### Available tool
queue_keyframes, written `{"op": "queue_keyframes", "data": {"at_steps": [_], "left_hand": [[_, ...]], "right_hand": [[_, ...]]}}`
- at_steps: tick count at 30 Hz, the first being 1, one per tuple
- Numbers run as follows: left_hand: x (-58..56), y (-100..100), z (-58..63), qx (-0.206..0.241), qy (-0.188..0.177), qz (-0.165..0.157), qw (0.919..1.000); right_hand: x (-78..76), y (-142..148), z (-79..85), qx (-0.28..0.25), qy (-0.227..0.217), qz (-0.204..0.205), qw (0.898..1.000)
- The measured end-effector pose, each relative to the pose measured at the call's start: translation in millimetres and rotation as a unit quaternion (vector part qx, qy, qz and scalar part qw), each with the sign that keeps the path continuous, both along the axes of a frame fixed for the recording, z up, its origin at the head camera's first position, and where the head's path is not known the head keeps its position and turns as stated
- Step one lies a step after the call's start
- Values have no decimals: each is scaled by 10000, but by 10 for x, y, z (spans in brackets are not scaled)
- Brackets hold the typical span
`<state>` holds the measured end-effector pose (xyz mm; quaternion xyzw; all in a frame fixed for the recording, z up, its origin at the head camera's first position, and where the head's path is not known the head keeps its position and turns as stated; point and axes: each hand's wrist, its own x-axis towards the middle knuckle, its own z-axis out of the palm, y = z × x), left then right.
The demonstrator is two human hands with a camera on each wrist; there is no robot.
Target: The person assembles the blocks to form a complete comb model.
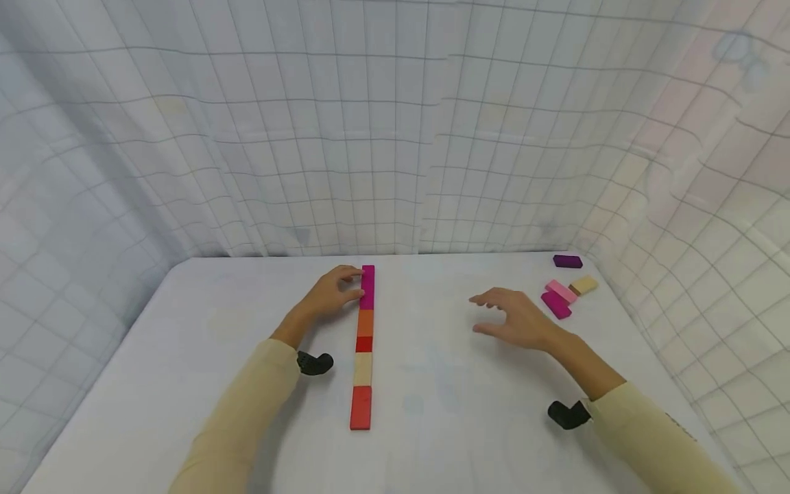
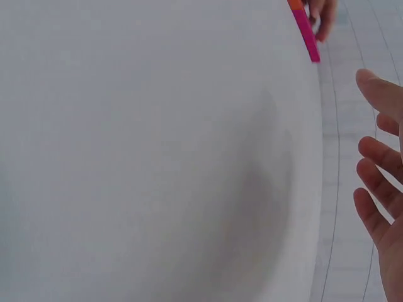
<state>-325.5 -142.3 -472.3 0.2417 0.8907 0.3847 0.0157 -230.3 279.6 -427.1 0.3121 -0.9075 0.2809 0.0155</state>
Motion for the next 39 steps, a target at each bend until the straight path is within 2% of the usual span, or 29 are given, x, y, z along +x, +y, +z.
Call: {"op": "queue_keyframes", "data": {"at_steps": [5,10,12,17,19,23,29,35,39], "left_hand": [[-23,-48,7,-103,-448,-30,9989],[-4,-33,22,-211,-600,-99,9979],[2,-34,32,-231,-595,-90,9979],[0,-30,41,-309,-628,-60,9975],[8,-26,46,-350,-657,-45,9972],[21,-30,53,-396,-694,-2,9968],[21,-28,32,-405,-739,78,9964],[22,-28,35,-426,-734,91,9963],[24,-29,40,-443,-758,91,9961]], "right_hand": [[-153,474,36,118,25,-738,9972],[-219,794,126,360,31,-1093,9934],[-243,899,178,408,-117,-1113,9929],[-269,1177,275,753,-965,-1144,9859],[-268,1260,287,805,-1336,-1231,9801],[-291,1362,247,728,-1649,-1231,9759],[-305,1421,121,452,-1653,-904,9810],[-308,1397,48,363,-1455,-652,9865],[-313,1361,40,434,-1383,-723,9868]]}}
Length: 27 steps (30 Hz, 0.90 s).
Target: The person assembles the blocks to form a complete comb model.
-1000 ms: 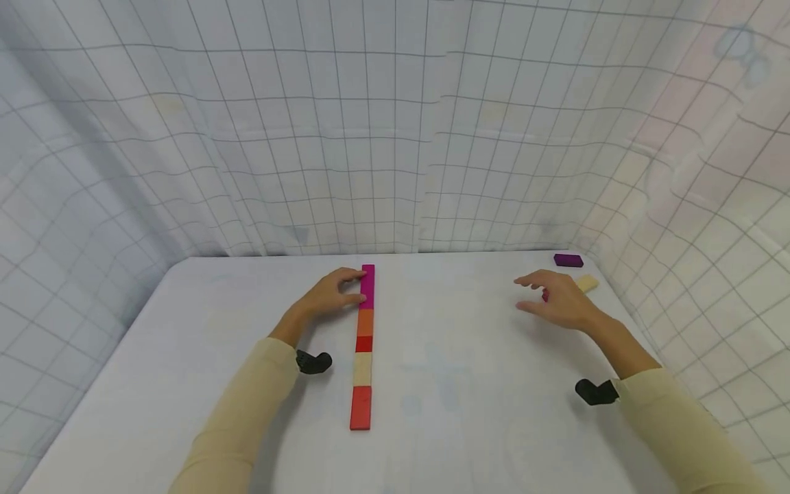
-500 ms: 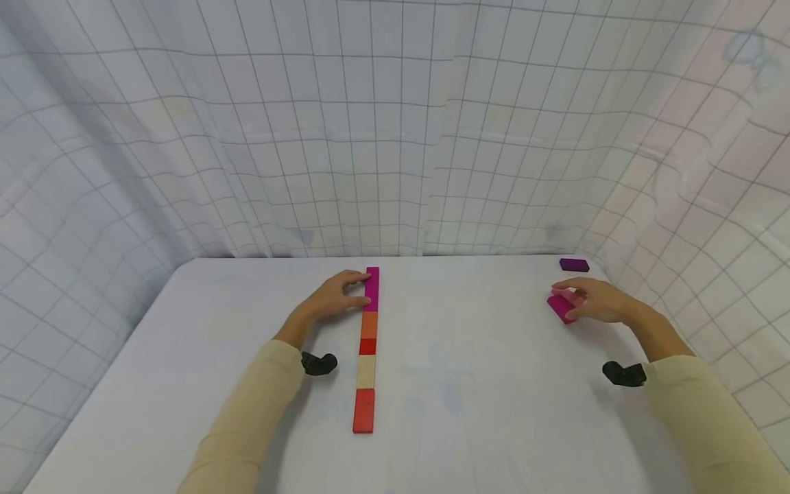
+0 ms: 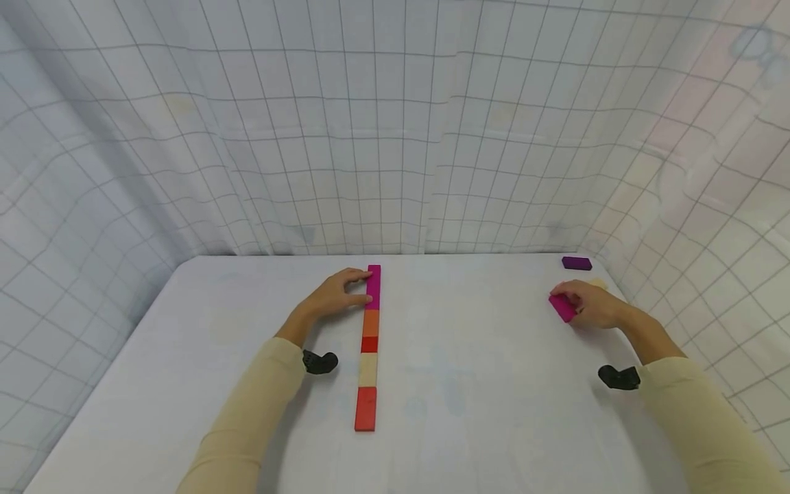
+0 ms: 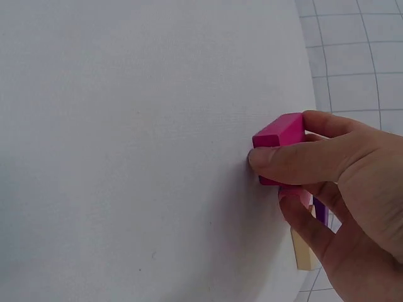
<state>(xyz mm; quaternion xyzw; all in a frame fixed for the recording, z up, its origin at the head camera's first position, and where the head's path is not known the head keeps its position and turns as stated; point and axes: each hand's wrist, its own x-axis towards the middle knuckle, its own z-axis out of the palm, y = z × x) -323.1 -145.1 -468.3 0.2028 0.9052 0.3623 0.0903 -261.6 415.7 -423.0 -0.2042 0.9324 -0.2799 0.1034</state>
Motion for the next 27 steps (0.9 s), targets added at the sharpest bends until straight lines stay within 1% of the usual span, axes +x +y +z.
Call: {"op": "queue_keyframes", "data": {"at_steps": [8,13,17,22,27], "left_hand": [[4,18,4,-47,-78,64,9999],[23,23,14,-52,-143,144,9998],[15,25,2,-65,-181,154,9997],[13,27,-12,-122,-131,146,9997],[27,14,-4,-74,-110,140,9998]], "right_hand": [[-41,-108,20,293,145,-288,9991],[-85,-265,10,114,63,-554,9984],[-112,-418,3,-45,98,-694,9975],[-175,-619,-2,-306,64,-615,9976],[-249,-806,-10,-515,70,-485,9975]]}}
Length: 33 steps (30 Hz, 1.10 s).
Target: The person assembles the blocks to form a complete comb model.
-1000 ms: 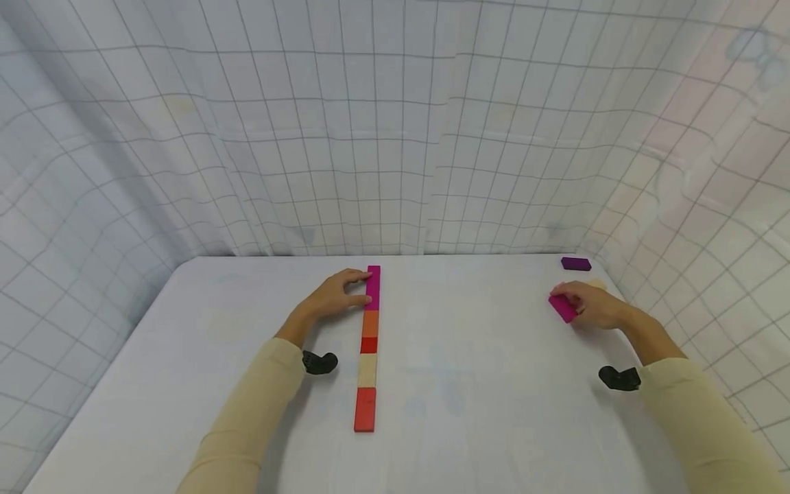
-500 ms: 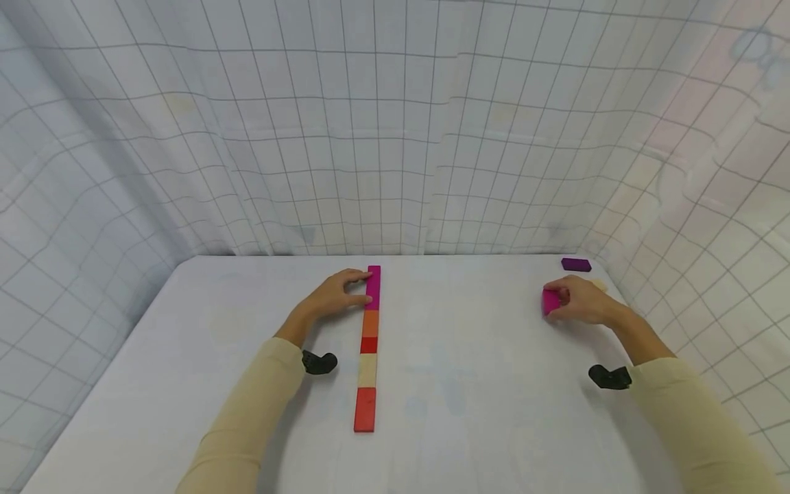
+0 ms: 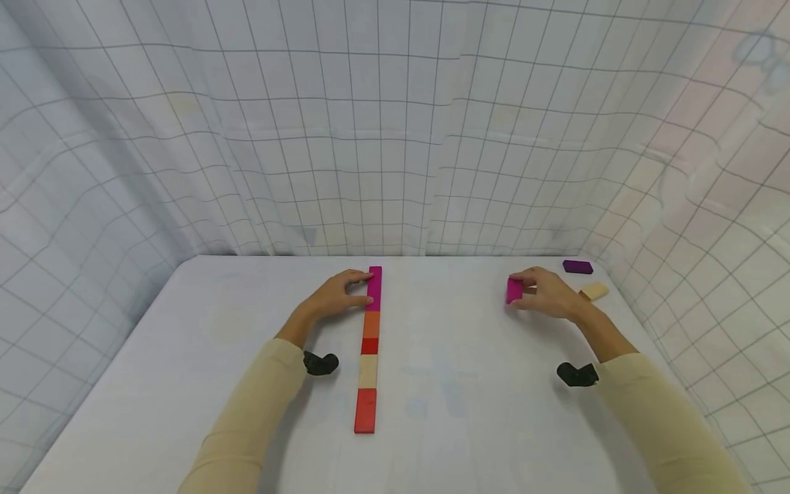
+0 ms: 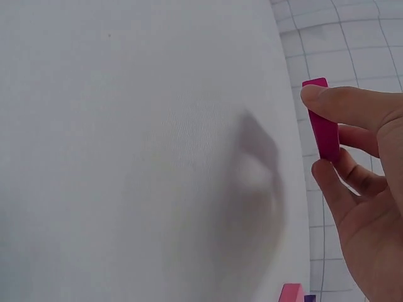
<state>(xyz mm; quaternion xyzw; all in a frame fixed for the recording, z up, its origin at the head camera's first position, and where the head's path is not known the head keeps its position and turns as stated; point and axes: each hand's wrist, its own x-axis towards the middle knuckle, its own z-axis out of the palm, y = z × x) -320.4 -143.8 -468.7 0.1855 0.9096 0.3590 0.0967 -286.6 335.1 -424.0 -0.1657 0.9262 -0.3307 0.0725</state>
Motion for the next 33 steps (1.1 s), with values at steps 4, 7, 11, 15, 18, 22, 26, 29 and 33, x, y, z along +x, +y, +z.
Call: {"op": "queue_keyframes", "data": {"at_steps": [4,7,11,15,18,22,26,29,33], "left_hand": [[-3,3,8,35,6,-34,10000],[0,-1,14,58,42,-69,10000],[2,-5,7,56,69,-84,9999],[0,-7,-4,19,66,-70,10000],[-8,-7,-8,24,62,-81,9999],[-15,-4,-21,59,122,-133,9998],[-16,0,-23,50,156,-129,9998],[-16,0,-21,33,149,-117,9998],[-15,-7,-15,24,141,-91,9999]], "right_hand": [[-39,-124,-8,-201,27,182,9996],[-60,-211,-3,-256,7,304,9992],[-75,-346,40,-355,-56,405,9985],[-105,-520,90,-412,-75,507,9978],[-129,-651,117,-367,-32,564,9977],[-172,-810,110,-356,40,683,9970],[-234,-961,102,-378,129,830,9957],[-280,-1071,105,-345,202,876,9954],[-333,-1224,108,-237,281,813,9960]]}}
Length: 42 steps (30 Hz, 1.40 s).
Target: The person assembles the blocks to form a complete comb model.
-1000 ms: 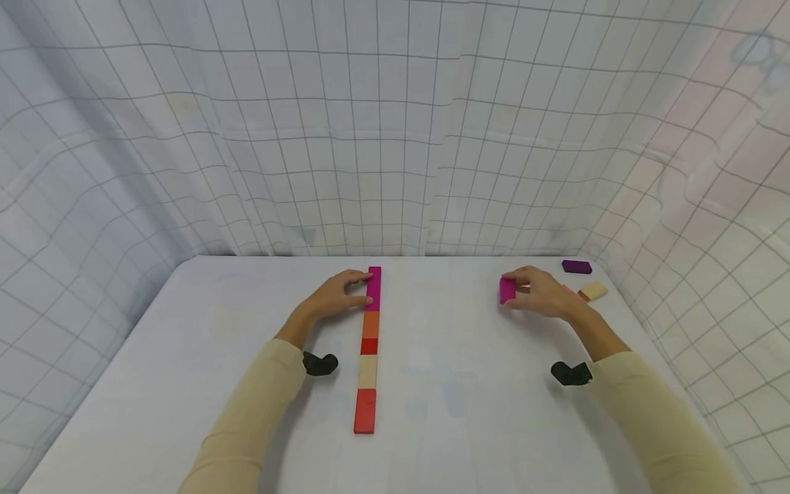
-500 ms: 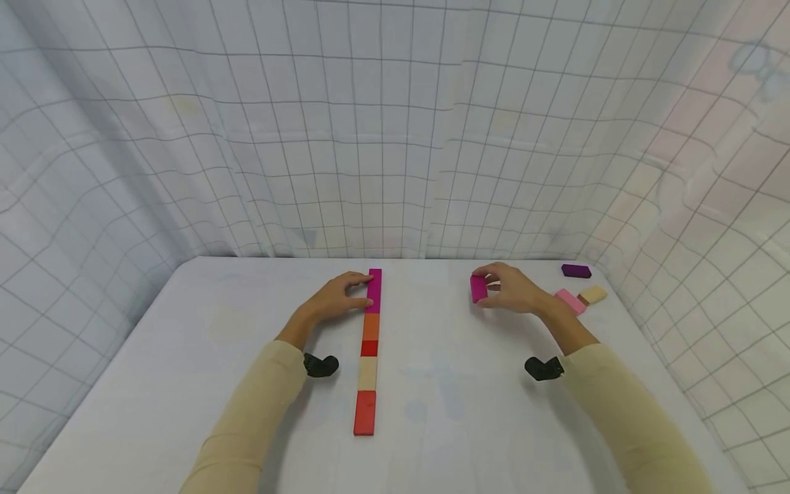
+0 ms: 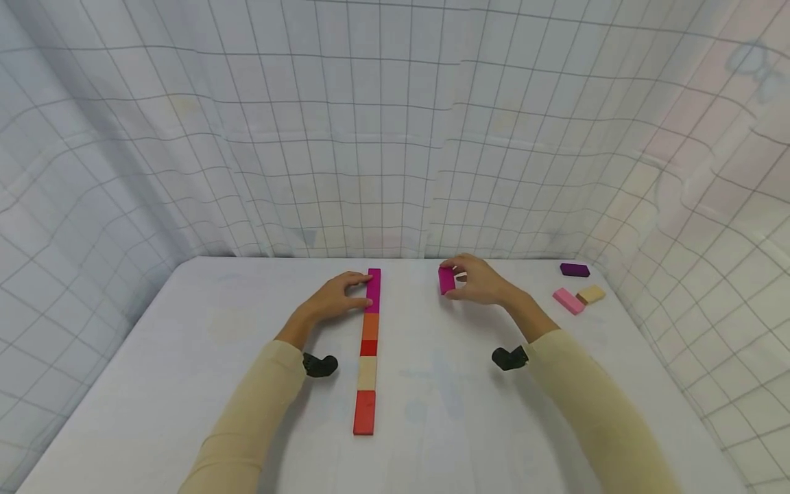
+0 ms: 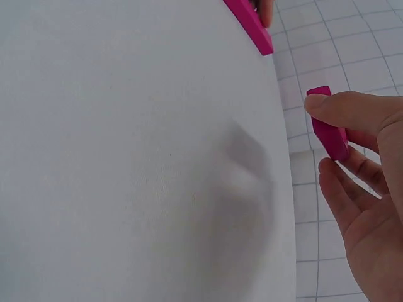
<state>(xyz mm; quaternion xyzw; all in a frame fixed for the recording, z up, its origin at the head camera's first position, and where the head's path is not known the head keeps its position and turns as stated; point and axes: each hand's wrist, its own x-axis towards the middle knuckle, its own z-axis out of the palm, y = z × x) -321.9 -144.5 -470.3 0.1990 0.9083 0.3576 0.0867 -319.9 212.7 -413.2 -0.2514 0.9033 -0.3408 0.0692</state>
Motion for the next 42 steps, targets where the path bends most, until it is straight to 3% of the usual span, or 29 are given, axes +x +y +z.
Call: {"op": "queue_keyframes", "data": {"at_steps": [9,23,33,39,42], "left_hand": [[-26,-6,-21,-3,-33,5,10000],[-1,2,0,26,-72,46,10000],[-32,8,-17,101,32,-46,9999],[-44,-8,-33,146,-7,-31,9999],[-58,-12,-41,160,11,-49,9999]], "right_hand": [[-128,-342,-120,54,206,-366,9991],[-176,-871,-355,-50,174,-1084,9939],[-234,-1072,-447,-79,291,-1517,9880],[-218,-1187,-492,26,266,-2008,9793],[-217,-1197,-491,77,180,-1963,9804]]}}
